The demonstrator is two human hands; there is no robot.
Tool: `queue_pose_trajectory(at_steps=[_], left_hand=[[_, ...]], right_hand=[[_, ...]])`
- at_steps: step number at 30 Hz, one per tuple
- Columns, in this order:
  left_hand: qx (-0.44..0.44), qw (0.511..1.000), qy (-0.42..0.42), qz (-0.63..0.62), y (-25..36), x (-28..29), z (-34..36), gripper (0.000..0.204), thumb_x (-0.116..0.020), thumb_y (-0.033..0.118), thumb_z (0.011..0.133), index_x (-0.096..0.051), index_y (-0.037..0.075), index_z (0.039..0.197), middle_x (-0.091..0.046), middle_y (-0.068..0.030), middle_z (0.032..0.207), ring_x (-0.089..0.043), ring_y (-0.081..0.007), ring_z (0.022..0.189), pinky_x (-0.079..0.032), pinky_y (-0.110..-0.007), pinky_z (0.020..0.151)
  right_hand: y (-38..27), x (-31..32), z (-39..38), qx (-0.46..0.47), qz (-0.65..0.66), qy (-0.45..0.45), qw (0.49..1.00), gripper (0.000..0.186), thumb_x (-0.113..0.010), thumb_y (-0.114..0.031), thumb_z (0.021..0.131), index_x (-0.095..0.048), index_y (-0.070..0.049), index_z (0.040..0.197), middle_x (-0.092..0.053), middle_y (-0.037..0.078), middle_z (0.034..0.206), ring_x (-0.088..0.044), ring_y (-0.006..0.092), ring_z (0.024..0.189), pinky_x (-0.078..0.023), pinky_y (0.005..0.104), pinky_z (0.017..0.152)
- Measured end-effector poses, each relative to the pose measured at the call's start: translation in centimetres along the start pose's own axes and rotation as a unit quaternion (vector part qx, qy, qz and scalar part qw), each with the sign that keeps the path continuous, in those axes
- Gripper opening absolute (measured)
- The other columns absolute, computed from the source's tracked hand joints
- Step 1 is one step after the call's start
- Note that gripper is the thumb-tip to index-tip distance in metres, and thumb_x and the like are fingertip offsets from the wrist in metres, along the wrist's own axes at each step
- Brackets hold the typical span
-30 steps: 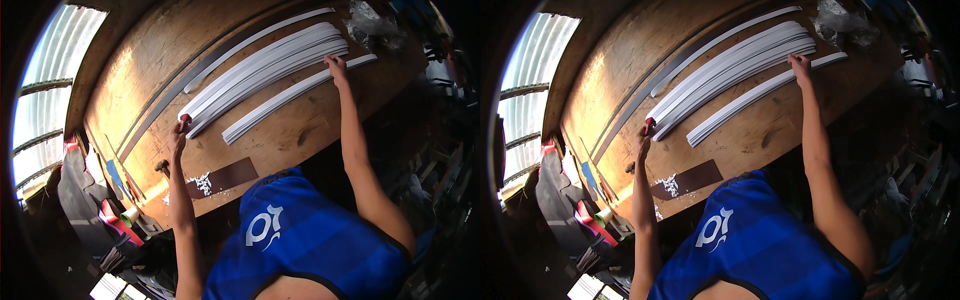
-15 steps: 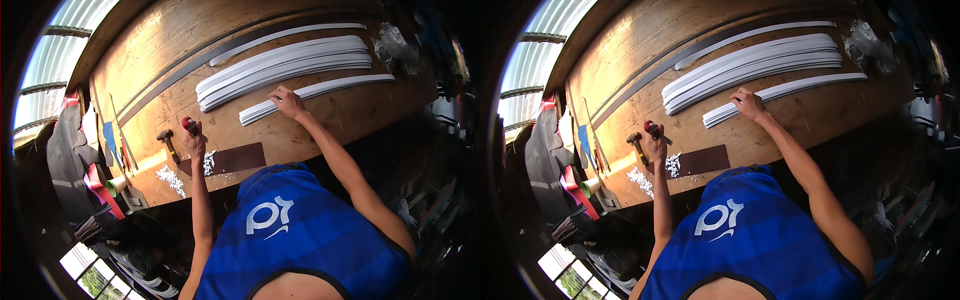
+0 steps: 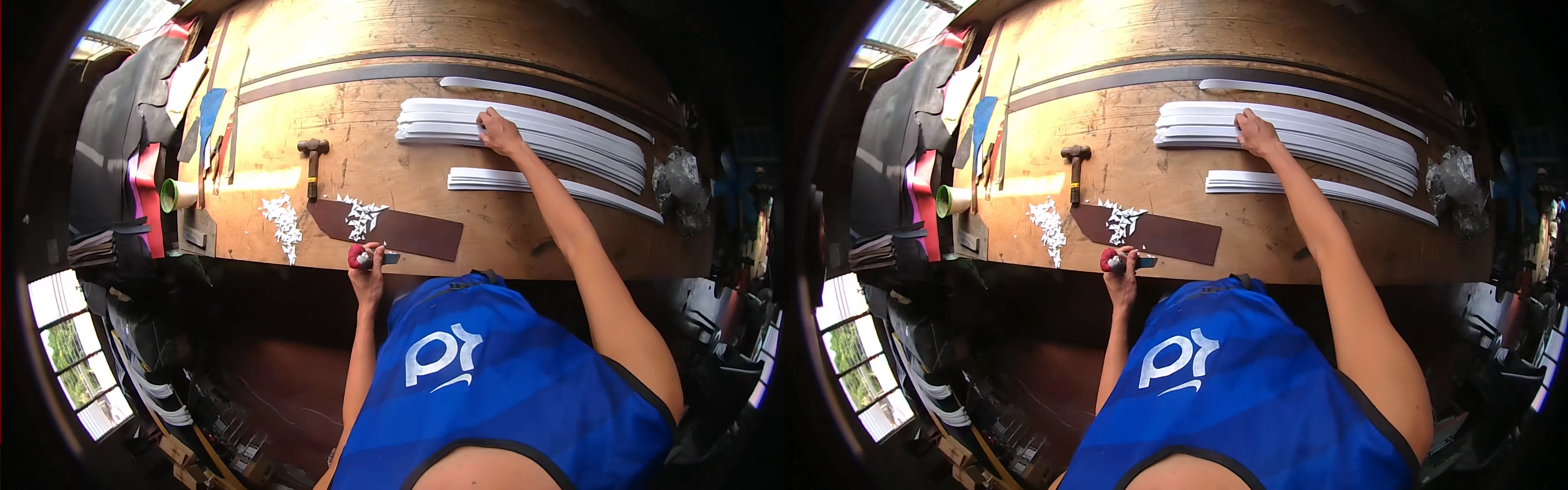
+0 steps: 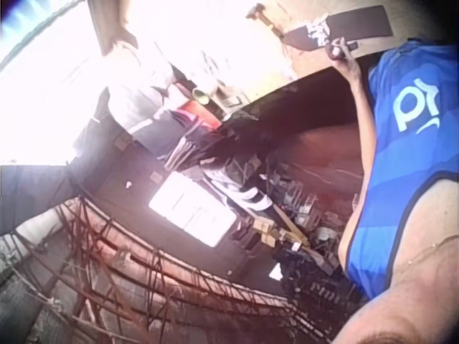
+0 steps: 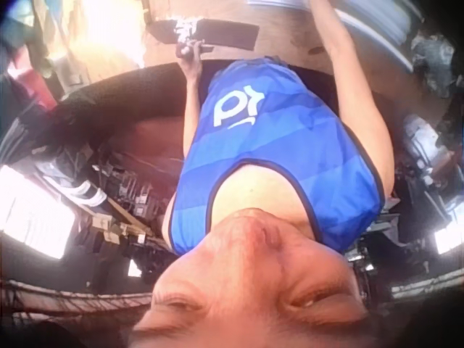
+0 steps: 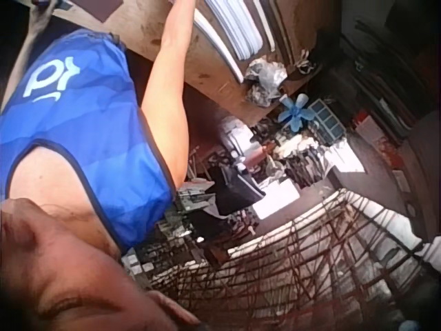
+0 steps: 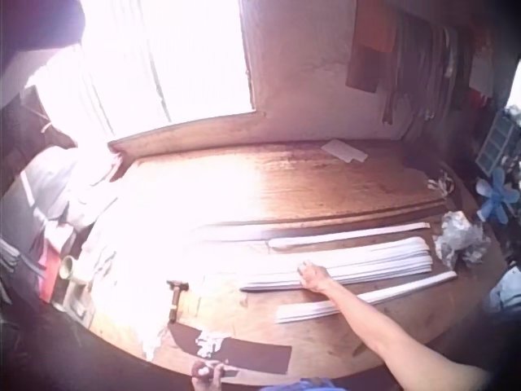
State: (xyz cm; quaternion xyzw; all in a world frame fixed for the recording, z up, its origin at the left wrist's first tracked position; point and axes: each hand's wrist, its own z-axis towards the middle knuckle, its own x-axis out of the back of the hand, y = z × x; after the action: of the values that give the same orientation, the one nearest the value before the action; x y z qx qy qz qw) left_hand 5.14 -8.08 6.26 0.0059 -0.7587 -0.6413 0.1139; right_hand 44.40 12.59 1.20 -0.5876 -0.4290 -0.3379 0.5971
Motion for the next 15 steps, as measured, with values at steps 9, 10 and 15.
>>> queue_pose_trajectory(at_steps=[9,10,15], left_hand=[[0.021,0.999,0.033,-0.011,-0.8,1.6,-2.4,0.007,-0.068,0.008,0.095,-0.063,0.003,0.098,-0.061,0.0024,0.084,-0.056,-0.0046,0.076,-0.046,-0.021,0.07],[0.013,1.0,0.028,-0.007,-0.7,1.5,-2.4,0.007,-0.068,0.007,0.095,-0.062,0.003,0.093,-0.062,0.0013,0.086,-0.056,-0.0049,0.076,-0.046,-0.021,0.071],[-0.017,1.0,0.018,-0.007,-0.5,0.9,-1.7,0.021,-0.067,0.004,0.094,-0.052,0.003,0.08,-0.062,-0.0031,0.089,-0.057,-0.006,0.078,-0.047,-0.022,0.071]], right_hand=[[0.4,-1.1,1.0,0.02,-0.02,-0.02,0.999,0.02,-0.063,-0.013,0.08,-0.058,-0.008,0.099,-0.058,0.014,0.105,-0.062,0.0362,0.1,-0.052,0.0455,0.083],[0.1,-0.9,1.1,0.007,-0.02,-0.034,0.999,0.021,-0.064,-0.013,0.08,-0.058,-0.008,0.099,-0.058,0.013,0.105,-0.062,0.0354,0.099,-0.052,0.0448,0.084],[-2.1,0.0,0.7,-0.01,0.003,-0.039,0.999,0.025,-0.068,-0.016,0.081,-0.059,-0.01,0.104,-0.059,0.012,0.108,-0.063,0.0327,0.1,-0.053,0.0424,0.085]])
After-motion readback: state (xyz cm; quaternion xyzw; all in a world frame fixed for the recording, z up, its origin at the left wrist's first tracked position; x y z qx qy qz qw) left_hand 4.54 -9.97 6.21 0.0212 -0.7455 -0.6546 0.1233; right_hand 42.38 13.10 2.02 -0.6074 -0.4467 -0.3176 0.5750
